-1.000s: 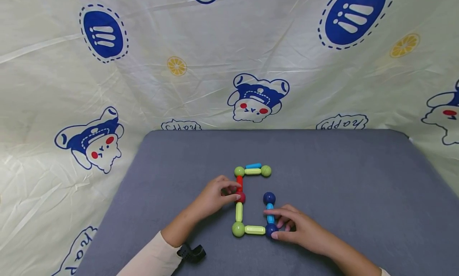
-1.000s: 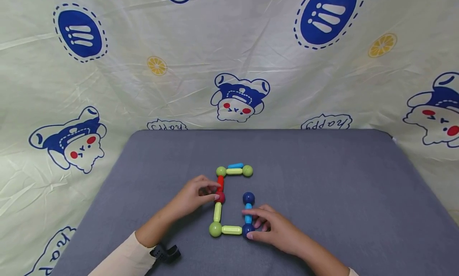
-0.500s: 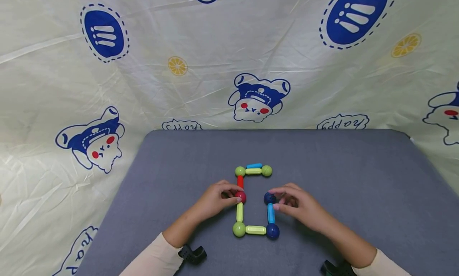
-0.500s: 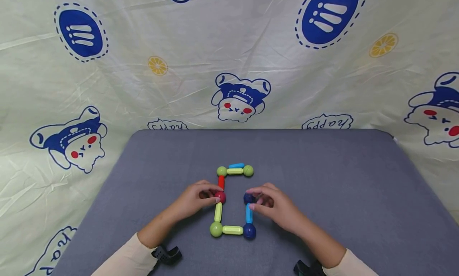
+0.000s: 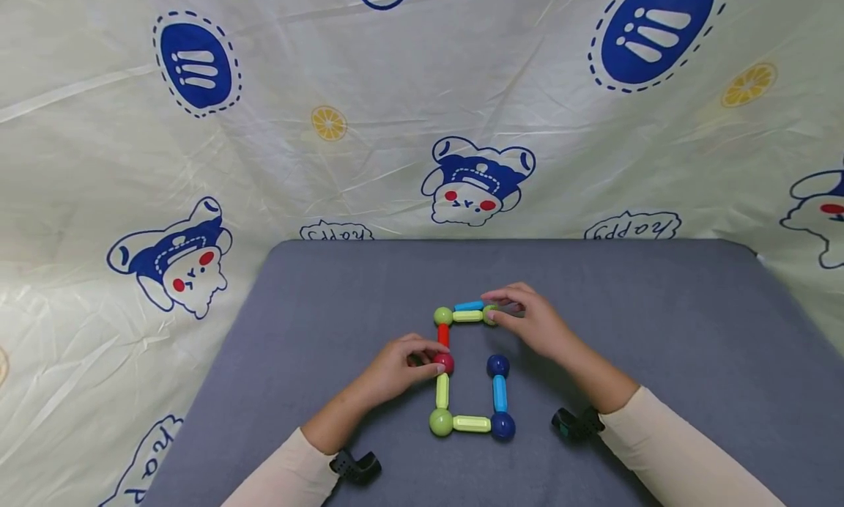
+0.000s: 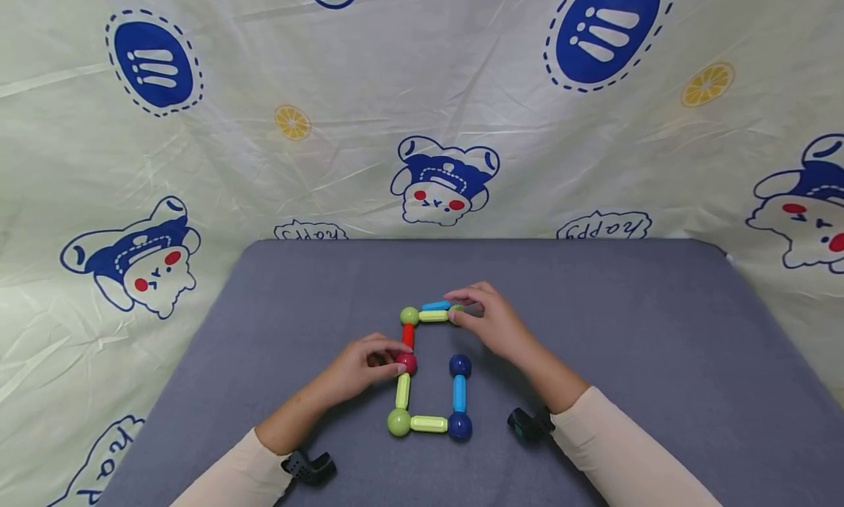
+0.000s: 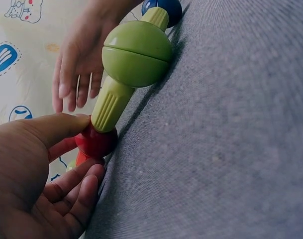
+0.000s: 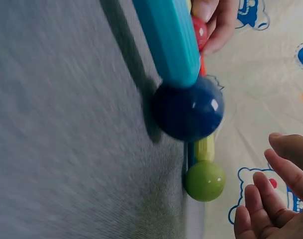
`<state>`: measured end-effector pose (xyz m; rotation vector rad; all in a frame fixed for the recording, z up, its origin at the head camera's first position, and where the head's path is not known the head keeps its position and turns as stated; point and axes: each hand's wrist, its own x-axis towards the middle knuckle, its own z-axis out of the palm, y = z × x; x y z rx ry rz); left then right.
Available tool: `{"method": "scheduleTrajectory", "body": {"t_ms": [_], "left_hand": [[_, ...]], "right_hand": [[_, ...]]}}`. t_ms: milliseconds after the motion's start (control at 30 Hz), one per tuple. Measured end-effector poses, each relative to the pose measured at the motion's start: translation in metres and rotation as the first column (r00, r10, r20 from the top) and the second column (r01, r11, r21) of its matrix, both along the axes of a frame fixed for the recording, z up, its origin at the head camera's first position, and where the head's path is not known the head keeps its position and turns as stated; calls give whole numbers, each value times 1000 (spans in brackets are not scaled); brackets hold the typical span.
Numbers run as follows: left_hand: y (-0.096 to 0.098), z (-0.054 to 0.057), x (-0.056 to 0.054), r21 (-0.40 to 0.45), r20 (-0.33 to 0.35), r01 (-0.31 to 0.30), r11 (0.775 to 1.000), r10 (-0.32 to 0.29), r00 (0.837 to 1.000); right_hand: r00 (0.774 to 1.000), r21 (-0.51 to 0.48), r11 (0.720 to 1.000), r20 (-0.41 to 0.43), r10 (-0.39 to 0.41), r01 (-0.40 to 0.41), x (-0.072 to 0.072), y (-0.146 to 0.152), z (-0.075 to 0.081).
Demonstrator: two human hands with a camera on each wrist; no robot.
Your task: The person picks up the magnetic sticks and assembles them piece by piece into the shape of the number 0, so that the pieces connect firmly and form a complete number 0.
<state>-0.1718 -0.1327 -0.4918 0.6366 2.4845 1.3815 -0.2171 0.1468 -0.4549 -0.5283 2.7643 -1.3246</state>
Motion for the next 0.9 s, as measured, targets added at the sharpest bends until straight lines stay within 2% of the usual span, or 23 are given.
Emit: {"method": "scheduleTrajectory", "body": {"t_ms": [133, 333, 533, 667, 900], "left_hand": [[0, -1, 0, 9, -2, 1, 1000, -1, 1000], [-1, -1, 0, 8, 2, -5, 1000, 5, 1000], [0, 0, 1, 3, 19, -7, 1000, 7, 1000], [0, -1, 1, 7, 13, -12, 1000, 12, 1000], [0, -1, 0, 15, 7, -6, 1000, 5, 1000]], "right_hand": [[1000, 40, 999, 13, 11, -11, -15, -6, -2], [997, 75, 997, 75, 24, -29, -33, -13, -7], [986, 124, 990, 159, 46, -66, -44, -19, -7], [980, 164, 981, 186, 67, -99, -49, -22, -6], [964, 227, 966, 260, 58, -119, -61, -28, -3]]}}
